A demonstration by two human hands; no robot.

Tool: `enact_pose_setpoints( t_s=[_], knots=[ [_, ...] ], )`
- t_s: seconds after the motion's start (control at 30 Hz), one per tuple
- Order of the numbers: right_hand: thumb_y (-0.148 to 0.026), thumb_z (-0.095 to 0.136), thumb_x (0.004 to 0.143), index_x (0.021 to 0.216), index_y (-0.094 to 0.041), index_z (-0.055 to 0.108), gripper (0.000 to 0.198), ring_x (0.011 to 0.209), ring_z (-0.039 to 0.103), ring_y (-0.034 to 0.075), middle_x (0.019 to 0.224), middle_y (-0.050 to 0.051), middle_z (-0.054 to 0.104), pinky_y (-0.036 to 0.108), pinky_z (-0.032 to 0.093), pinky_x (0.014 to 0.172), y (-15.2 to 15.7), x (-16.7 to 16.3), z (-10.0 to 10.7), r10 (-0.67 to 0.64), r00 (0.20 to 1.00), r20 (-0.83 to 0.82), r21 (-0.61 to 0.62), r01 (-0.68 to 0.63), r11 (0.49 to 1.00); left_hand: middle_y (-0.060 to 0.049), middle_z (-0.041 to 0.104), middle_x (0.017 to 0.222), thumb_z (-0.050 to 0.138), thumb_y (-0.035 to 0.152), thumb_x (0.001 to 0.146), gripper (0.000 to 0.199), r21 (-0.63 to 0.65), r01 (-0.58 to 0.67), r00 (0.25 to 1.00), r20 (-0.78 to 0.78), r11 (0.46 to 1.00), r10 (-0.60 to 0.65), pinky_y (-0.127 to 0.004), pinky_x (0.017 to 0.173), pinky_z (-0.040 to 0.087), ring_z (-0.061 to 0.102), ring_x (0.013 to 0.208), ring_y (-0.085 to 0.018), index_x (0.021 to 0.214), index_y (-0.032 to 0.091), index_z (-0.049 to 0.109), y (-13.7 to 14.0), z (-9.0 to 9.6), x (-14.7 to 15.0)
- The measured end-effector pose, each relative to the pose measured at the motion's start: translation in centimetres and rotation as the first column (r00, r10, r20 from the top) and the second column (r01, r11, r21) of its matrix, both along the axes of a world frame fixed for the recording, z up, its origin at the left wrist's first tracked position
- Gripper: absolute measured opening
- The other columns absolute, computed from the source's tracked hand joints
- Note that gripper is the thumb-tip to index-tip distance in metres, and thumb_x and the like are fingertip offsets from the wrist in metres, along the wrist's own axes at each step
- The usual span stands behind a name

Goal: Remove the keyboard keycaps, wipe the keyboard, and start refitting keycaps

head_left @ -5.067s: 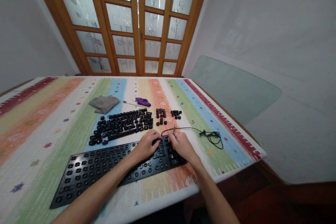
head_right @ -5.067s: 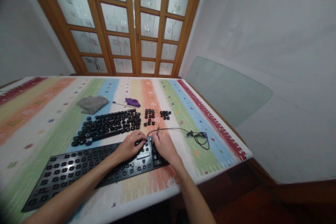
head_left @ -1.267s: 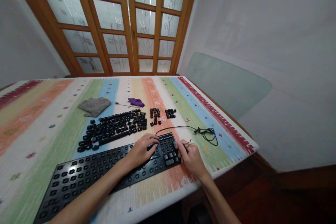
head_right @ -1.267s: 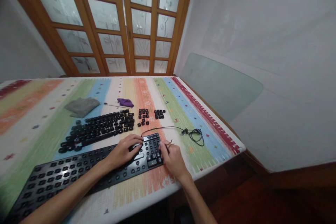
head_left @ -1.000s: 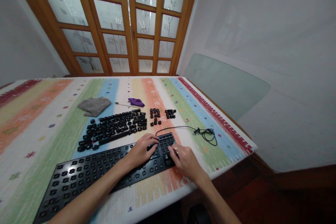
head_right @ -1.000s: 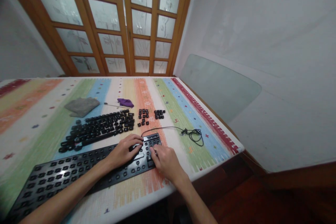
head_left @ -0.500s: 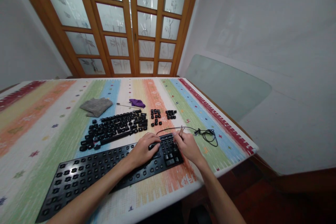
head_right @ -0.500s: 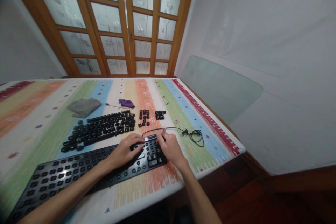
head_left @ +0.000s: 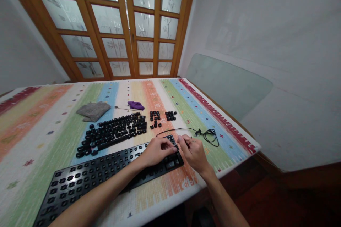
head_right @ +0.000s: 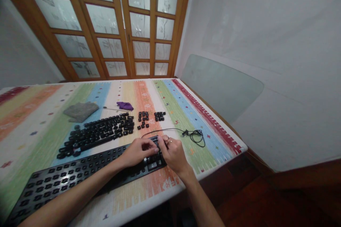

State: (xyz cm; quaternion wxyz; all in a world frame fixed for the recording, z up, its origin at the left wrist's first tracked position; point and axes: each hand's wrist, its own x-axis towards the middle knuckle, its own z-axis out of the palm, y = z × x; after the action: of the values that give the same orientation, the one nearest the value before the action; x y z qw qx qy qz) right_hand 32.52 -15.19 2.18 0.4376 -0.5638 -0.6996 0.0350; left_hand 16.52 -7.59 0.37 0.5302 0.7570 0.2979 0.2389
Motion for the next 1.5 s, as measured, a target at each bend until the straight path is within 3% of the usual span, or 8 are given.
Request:
enact_pose_setpoints(
  t_s=[0.17, 0.27, 0.4, 0.57, 0.83, 1.23, 1.5],
  knots=[
    [-0.029, 0.038, 0.103, 0.078, -0.018, 0.063, 0.036, 0.061, 0.062, 0.016, 0.069, 0.006, 0.067, 0.027, 0.042, 0.062, 0.3, 0.4, -0.8, -0.054, 0.994, 0.094, 0.032, 0.051, 0.998, -0.001, 0.068, 0.066, 0.07, 0.034, 0.08, 0.021, 0.046, 0.002, 1.0, 0.006, 0.999, -0.002, -0.022, 0.057, 0.044, 0.059, 0.06, -0.013, 0.073, 0.014, 0.071, 1.1, 0.3, 0.8],
    [-0.029, 0.04, 0.102, 0.079, -0.018, 0.064, 0.035, 0.062, 0.063, 0.017, 0.07, 0.006, 0.068, 0.027, 0.041, 0.061, 0.4, 0.7, -1.0, -0.147, 0.984, 0.1, 0.073, 0.14, 0.987, -0.002, 0.068, 0.067, 0.067, 0.03, 0.083, 0.018, 0.229, -0.032, 0.995, -0.084, 0.973, 0.052, -0.023, 0.059, 0.044, 0.06, 0.063, -0.014, 0.076, 0.013, 0.071, 2.7, 0.8, 1.7],
    [-0.033, 0.044, 0.101, 0.075, -0.018, 0.064, 0.036, 0.056, 0.06, 0.016, 0.063, 0.004, 0.066, 0.027, 0.039, 0.058, 0.2, 1.3, -0.8, -0.251, 0.967, 0.046, 0.059, 0.248, 0.967, -0.004, 0.071, 0.074, 0.065, 0.025, 0.085, 0.013, 0.451, -0.008, 0.945, -0.289, 0.892, 0.154, -0.024, 0.066, 0.046, 0.064, 0.07, -0.017, 0.082, 0.014, 0.073, 5.4, 1.1, 3.8],
    [-0.035, 0.05, 0.098, 0.079, -0.018, 0.065, 0.03, 0.054, 0.057, 0.014, 0.065, 0.002, 0.065, 0.026, 0.039, 0.058, -0.4, 2.0, -0.8, -0.239, 0.964, -0.121, -0.029, 0.237, 0.971, -0.011, 0.074, 0.084, 0.062, 0.02, 0.086, 0.014, 0.483, -0.003, 0.897, -0.386, 0.876, 0.216, -0.029, 0.073, 0.048, 0.068, 0.082, -0.023, 0.088, 0.011, 0.073, 8.0, 0.0, 7.0],
    [-0.041, 0.058, 0.092, 0.082, -0.017, 0.066, 0.027, 0.054, 0.05, 0.012, 0.064, -0.001, 0.058, 0.025, 0.037, 0.054, -1.5, 3.3, -1.6, -0.207, 0.925, -0.32, -0.163, 0.161, 0.973, -0.017, 0.074, 0.095, 0.053, 0.021, 0.091, 0.023, 0.497, 0.01, 0.815, -0.506, 0.868, 0.281, -0.031, 0.077, 0.049, 0.069, 0.091, -0.027, 0.094, 0.01, 0.073, 9.0, -1.0, 9.4],
    [-0.039, 0.057, 0.091, 0.093, -0.016, 0.066, 0.025, 0.053, 0.048, 0.012, 0.064, -0.001, 0.055, 0.024, 0.036, 0.051, -2.0, 3.1, -1.9, -0.172, 0.896, -0.409, -0.267, 0.062, 0.962, -0.016, 0.073, 0.087, 0.049, 0.024, 0.095, 0.029, 0.535, 0.008, 0.809, -0.5, 0.845, 0.309, -0.029, 0.075, 0.047, 0.069, 0.086, -0.024, 0.088, 0.009, 0.073, 8.9, -0.7, 8.8],
    [-0.041, 0.057, 0.092, 0.099, -0.016, 0.068, 0.028, 0.054, 0.054, 0.013, 0.067, 0.001, 0.061, 0.024, 0.041, 0.051, -2.7, 2.9, -1.5, -0.089, 0.888, -0.451, -0.328, -0.072, 0.942, -0.013, 0.074, 0.087, 0.049, 0.017, 0.093, 0.025, 0.565, 0.007, 0.842, -0.448, 0.825, 0.3, -0.028, 0.075, 0.046, 0.068, 0.084, -0.022, 0.094, 0.011, 0.073, 8.3, -0.1, 6.2]
  ],
)
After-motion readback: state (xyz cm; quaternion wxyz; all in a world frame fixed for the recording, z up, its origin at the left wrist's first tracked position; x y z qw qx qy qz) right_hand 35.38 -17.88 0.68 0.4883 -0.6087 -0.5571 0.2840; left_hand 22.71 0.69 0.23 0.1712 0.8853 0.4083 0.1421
